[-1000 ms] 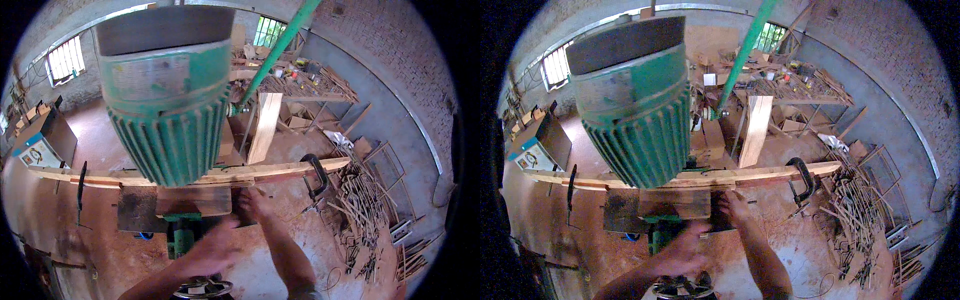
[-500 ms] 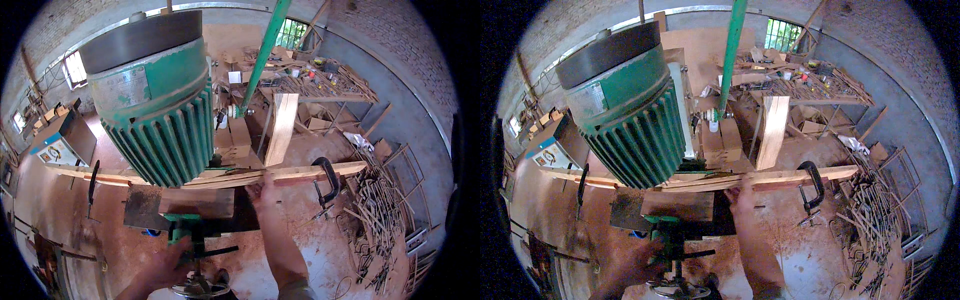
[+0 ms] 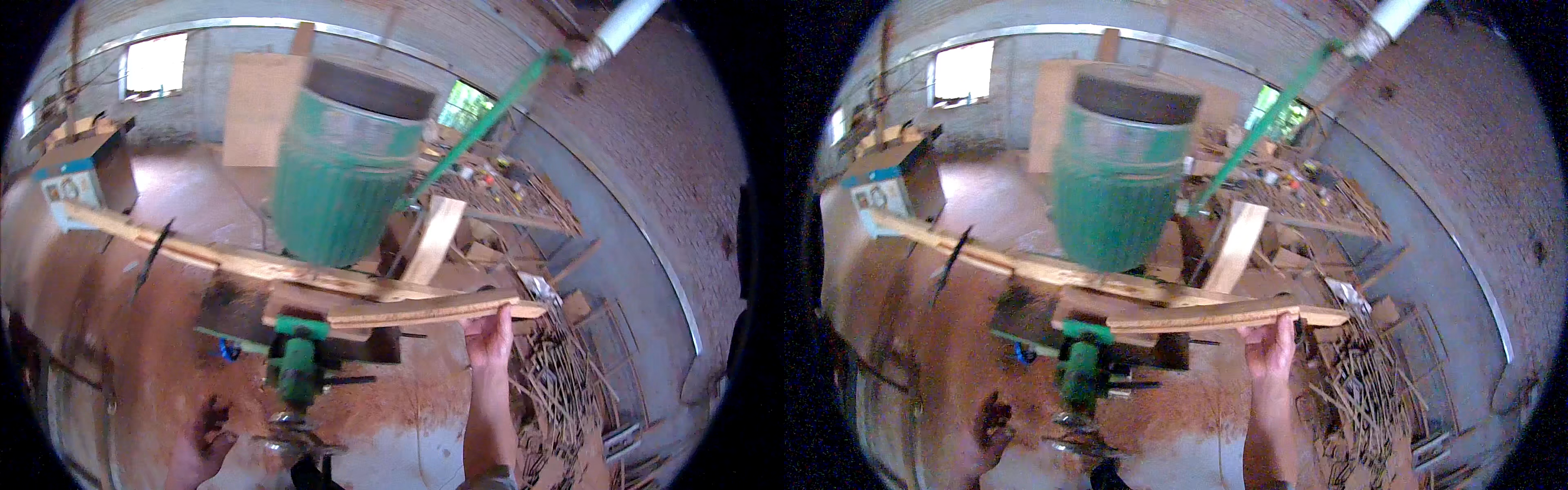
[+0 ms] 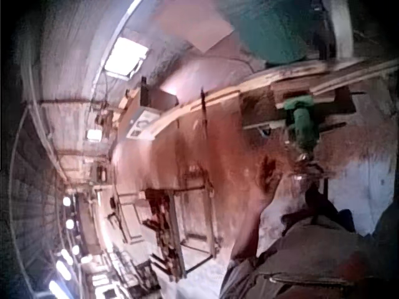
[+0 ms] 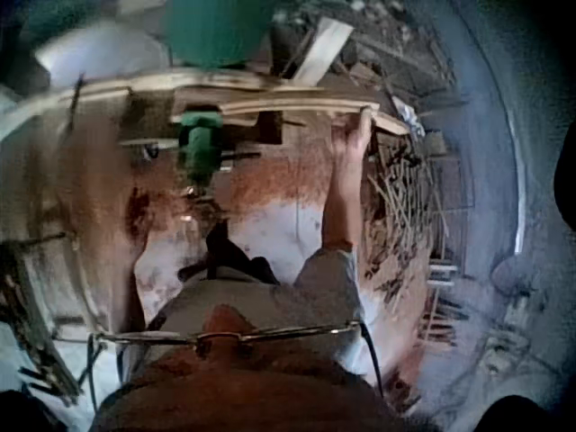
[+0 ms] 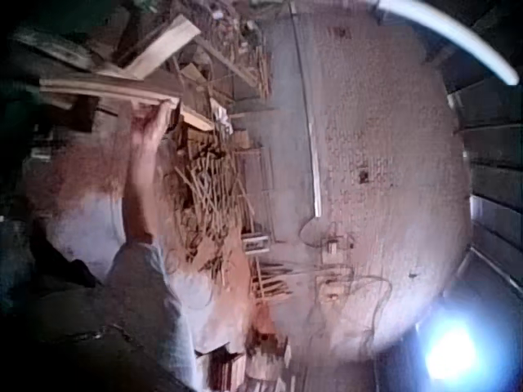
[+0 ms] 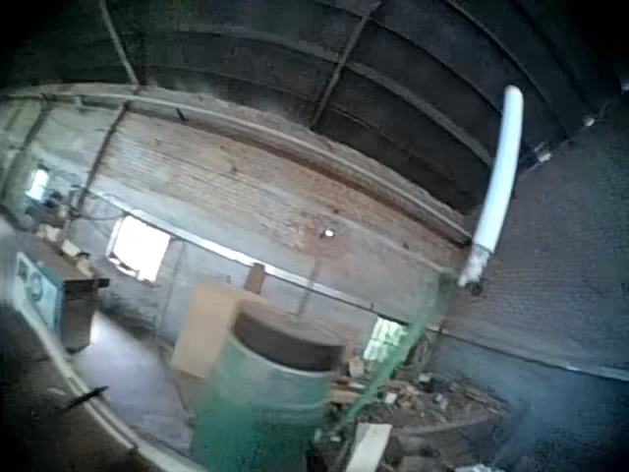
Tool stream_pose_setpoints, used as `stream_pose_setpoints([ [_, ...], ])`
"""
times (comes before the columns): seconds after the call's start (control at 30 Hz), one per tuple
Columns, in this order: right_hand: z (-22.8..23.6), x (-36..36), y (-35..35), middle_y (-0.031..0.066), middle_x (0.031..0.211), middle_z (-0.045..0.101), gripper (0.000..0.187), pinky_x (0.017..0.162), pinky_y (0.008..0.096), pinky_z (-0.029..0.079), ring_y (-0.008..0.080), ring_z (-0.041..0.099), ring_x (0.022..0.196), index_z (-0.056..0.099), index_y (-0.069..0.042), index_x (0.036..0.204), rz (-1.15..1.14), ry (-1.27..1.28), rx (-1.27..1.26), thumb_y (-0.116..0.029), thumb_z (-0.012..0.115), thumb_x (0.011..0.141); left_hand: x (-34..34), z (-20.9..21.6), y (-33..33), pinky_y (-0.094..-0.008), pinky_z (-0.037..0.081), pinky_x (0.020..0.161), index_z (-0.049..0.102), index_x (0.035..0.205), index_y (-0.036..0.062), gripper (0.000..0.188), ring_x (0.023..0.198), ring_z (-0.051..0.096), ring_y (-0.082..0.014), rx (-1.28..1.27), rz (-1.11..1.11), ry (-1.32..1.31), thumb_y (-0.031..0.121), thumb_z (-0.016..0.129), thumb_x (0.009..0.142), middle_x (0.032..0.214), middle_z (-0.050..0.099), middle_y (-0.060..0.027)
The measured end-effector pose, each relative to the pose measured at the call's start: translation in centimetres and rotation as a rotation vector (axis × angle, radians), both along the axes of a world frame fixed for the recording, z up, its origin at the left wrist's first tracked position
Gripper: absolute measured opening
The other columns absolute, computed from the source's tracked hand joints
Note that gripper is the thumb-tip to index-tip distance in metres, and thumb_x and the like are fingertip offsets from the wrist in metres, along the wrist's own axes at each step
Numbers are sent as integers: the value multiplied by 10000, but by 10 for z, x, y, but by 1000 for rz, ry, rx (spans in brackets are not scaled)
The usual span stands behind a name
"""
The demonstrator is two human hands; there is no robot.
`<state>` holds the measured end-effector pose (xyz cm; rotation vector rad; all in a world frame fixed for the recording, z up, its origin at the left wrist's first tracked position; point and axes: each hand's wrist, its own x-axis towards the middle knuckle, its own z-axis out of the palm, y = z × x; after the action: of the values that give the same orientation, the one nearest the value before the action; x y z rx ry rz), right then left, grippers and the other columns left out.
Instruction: The person operates a drill press to drill holes into wooden planks. They pick up planks from a stack, position them under the drill, lower the drill to make holes, and then place the finished planks back onto the stack. The process is repeated for multiple planks.
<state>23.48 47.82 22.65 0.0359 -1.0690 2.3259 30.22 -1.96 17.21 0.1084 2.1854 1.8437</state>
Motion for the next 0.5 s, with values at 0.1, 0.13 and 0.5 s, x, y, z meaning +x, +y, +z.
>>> stream_pose_setpoints([
  [0.1, 24, 29, -84, 57, 1163, 591, 404, 903, 452, 487, 273, 532, 1117, 557, -169, 1174, 287, 92, 8, -390, 641, 847, 9, 17, -21, -414, 437, 964, 312, 1380, -10, 792, 1167, 487, -374, -408, 40, 514, 171, 746, 743, 1298, 463, -242],
  [0.13, 30, 39, -120, 64, 1170, 588, 399, 916, 455, 475, 284, 528, 1122, 560, -168, 1172, 347, 106, 61, -388, 639, 849, 20, 33, -29, -433, 410, 992, 308, 1378, -15, 826, 1203, 447, -393, -561, 84, 624, 173, 764, 716, 1329, 425, -248],
  [0.5, 42, 106, -519, 176, 1156, 584, 276, 873, 508, 505, 327, 561, 1113, 531, -59, 1170, 892, -11, 125, -124, 574, 905, 213, 16, -268, -444, 397, 1006, 203, 1405, -39, 992, 1194, 456, -399, -872, 598, 539, 182, 806, 649, 1289, 447, -262],
])
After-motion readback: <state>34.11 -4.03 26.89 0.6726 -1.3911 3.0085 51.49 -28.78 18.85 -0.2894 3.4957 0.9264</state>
